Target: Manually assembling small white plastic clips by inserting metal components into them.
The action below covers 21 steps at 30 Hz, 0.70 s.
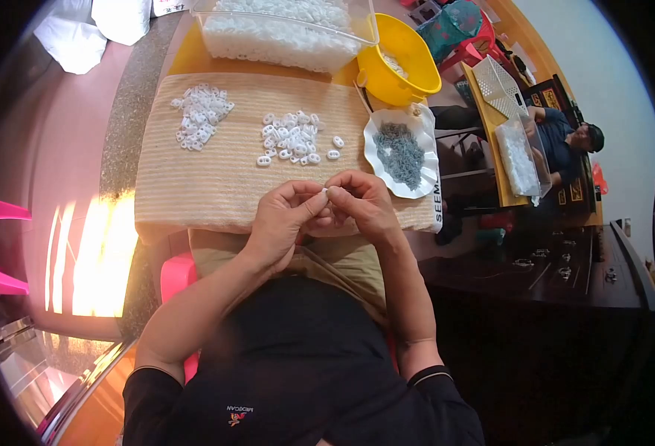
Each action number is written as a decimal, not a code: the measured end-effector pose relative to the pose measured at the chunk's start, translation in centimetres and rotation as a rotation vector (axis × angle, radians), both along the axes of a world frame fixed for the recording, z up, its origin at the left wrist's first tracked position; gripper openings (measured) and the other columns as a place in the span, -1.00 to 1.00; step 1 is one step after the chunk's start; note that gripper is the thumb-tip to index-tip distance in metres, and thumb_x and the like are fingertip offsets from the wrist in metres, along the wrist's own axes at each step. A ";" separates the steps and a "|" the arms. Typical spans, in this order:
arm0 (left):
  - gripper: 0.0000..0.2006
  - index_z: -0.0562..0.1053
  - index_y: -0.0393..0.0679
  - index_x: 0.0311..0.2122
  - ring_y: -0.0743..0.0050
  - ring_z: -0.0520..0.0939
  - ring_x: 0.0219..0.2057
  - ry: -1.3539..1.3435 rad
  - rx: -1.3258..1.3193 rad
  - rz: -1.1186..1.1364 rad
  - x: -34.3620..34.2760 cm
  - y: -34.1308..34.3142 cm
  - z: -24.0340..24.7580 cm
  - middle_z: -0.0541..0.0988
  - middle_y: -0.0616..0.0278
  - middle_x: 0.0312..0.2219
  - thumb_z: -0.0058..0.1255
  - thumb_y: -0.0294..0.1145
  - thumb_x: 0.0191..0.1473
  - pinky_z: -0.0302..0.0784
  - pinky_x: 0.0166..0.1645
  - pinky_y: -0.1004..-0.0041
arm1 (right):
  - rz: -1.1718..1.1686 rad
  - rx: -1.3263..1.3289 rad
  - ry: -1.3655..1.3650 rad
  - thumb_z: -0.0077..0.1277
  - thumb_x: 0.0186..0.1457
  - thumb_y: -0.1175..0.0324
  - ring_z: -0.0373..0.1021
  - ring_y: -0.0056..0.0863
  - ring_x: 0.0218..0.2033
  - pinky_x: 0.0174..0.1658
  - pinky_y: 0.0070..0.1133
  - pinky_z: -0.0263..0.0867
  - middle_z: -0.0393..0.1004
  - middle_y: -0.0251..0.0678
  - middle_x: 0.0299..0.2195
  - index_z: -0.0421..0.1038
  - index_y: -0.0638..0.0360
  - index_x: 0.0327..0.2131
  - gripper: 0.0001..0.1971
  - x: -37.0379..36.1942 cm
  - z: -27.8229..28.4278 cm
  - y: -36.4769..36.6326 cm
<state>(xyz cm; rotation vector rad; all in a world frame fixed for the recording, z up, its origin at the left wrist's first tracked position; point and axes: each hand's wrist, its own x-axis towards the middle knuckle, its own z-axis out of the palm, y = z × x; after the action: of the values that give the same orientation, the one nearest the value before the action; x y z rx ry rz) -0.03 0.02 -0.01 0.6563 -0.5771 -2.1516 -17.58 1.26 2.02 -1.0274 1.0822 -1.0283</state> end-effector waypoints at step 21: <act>-0.79 0.43 -0.25 -0.15 0.53 0.60 -0.41 0.055 0.091 -0.074 0.1 -0.2 0.2 0.56 0.22 -0.38 0.05 -0.53 0.08 0.61 -0.27 0.56 | -0.169 -0.160 0.324 0.02 0.16 0.37 0.28 -0.80 -0.58 -0.53 -0.78 0.22 0.41 -0.48 -0.54 0.43 0.28 -0.37 -0.85 -0.7 0.0 0.9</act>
<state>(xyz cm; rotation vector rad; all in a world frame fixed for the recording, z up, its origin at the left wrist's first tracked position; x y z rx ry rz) 0.08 -0.13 0.22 0.6311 -0.4831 -2.2684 -18.31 2.20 2.00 -1.2795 1.3861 -1.1220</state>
